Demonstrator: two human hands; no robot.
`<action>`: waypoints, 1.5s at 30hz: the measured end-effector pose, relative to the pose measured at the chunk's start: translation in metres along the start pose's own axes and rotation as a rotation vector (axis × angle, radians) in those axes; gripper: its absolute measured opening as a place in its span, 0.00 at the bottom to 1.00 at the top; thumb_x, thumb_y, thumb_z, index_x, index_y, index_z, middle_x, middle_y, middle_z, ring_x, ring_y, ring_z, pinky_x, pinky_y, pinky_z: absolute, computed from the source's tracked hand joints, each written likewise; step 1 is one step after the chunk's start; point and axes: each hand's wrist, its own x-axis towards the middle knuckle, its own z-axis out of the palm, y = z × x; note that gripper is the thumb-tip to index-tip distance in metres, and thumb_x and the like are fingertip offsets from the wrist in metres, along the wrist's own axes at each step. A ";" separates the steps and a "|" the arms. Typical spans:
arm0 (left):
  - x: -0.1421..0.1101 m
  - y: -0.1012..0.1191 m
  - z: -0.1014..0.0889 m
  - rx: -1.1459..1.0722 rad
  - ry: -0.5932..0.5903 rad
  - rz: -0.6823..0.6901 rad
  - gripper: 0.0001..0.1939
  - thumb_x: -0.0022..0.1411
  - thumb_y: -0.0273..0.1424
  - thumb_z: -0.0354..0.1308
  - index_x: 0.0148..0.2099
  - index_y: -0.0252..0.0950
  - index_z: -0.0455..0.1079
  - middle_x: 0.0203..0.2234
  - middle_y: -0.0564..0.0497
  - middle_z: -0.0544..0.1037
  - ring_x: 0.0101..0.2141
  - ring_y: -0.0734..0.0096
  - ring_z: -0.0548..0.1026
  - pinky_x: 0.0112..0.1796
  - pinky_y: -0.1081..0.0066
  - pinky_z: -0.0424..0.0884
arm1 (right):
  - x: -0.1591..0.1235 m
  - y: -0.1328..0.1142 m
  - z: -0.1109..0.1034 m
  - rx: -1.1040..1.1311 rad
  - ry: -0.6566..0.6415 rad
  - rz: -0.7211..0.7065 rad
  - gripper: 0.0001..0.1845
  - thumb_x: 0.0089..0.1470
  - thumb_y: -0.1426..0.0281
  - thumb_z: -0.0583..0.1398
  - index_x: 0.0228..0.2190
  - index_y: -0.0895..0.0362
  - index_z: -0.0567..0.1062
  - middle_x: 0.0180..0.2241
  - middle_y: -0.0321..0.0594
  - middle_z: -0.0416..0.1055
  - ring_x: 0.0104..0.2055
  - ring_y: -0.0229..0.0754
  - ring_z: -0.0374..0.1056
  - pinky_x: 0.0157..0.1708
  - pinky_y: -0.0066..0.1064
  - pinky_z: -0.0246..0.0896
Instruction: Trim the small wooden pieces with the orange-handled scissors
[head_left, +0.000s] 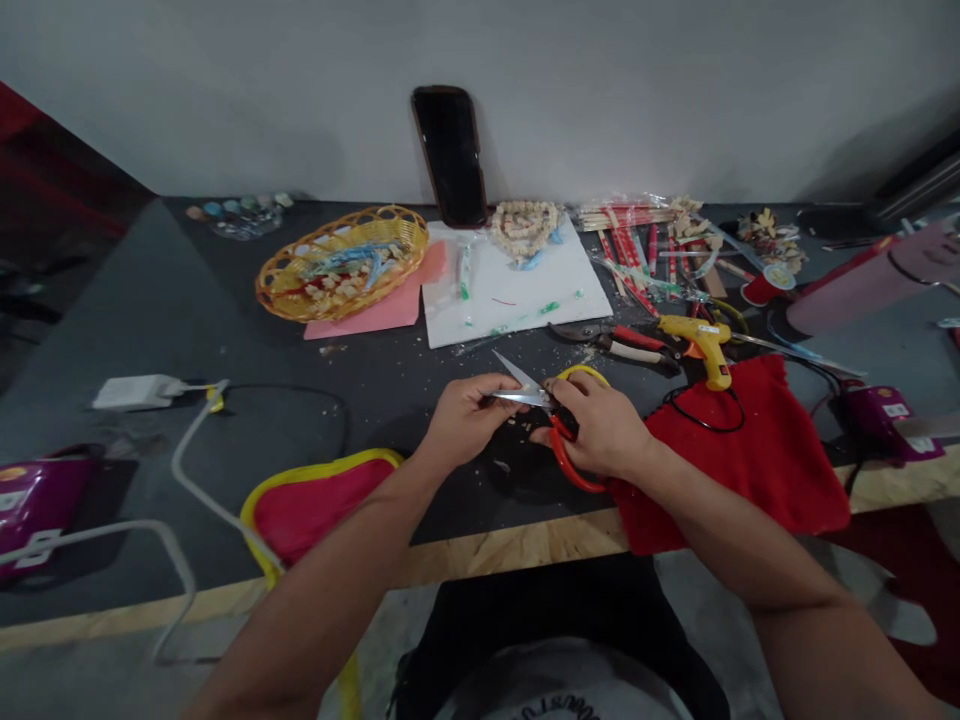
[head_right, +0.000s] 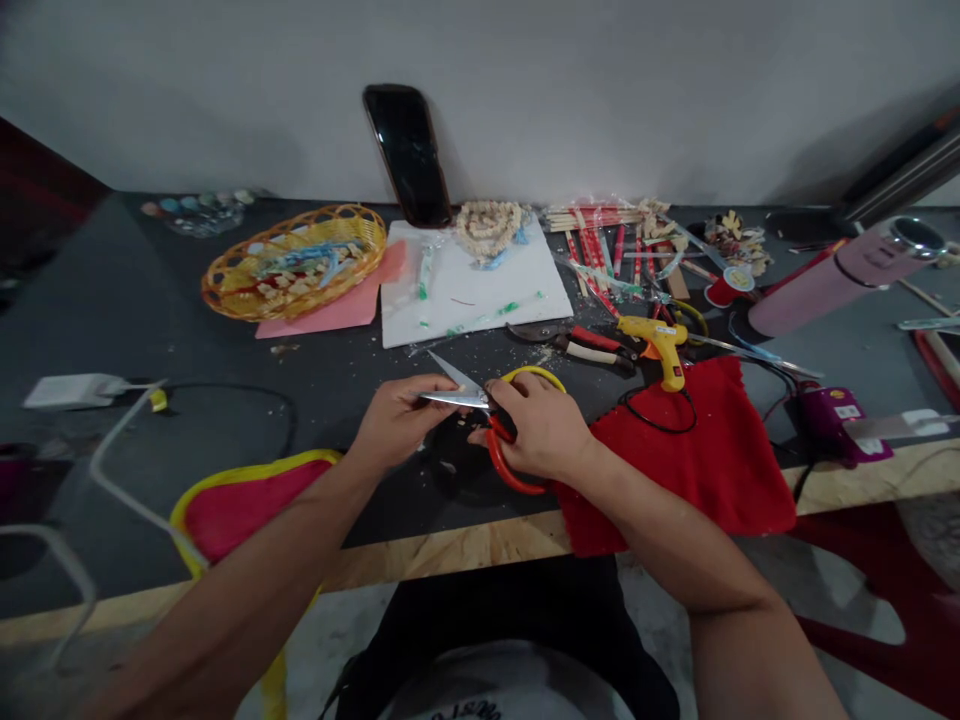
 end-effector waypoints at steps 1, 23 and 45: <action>0.000 0.000 0.001 -0.019 0.001 -0.007 0.07 0.54 0.30 0.58 0.27 0.34 0.75 0.22 0.52 0.79 0.26 0.72 0.74 0.29 0.76 0.67 | 0.000 0.000 0.000 -0.004 0.008 0.000 0.30 0.56 0.52 0.58 0.53 0.58 0.67 0.46 0.51 0.68 0.47 0.52 0.68 0.46 0.41 0.66; 0.000 0.000 -0.002 -0.079 -0.016 0.036 0.04 0.51 0.27 0.59 0.26 0.34 0.72 0.21 0.53 0.76 0.24 0.75 0.71 0.29 0.76 0.66 | 0.001 0.000 0.000 0.057 0.029 -0.016 0.34 0.52 0.49 0.60 0.53 0.58 0.66 0.46 0.52 0.66 0.50 0.53 0.65 0.48 0.45 0.65; -0.001 0.002 -0.003 -0.204 -0.071 -0.079 0.06 0.49 0.30 0.61 0.24 0.33 0.73 0.21 0.52 0.75 0.26 0.72 0.71 0.31 0.73 0.65 | 0.001 0.000 0.001 0.032 0.071 -0.036 0.36 0.49 0.47 0.62 0.52 0.57 0.68 0.45 0.50 0.66 0.49 0.53 0.65 0.49 0.46 0.64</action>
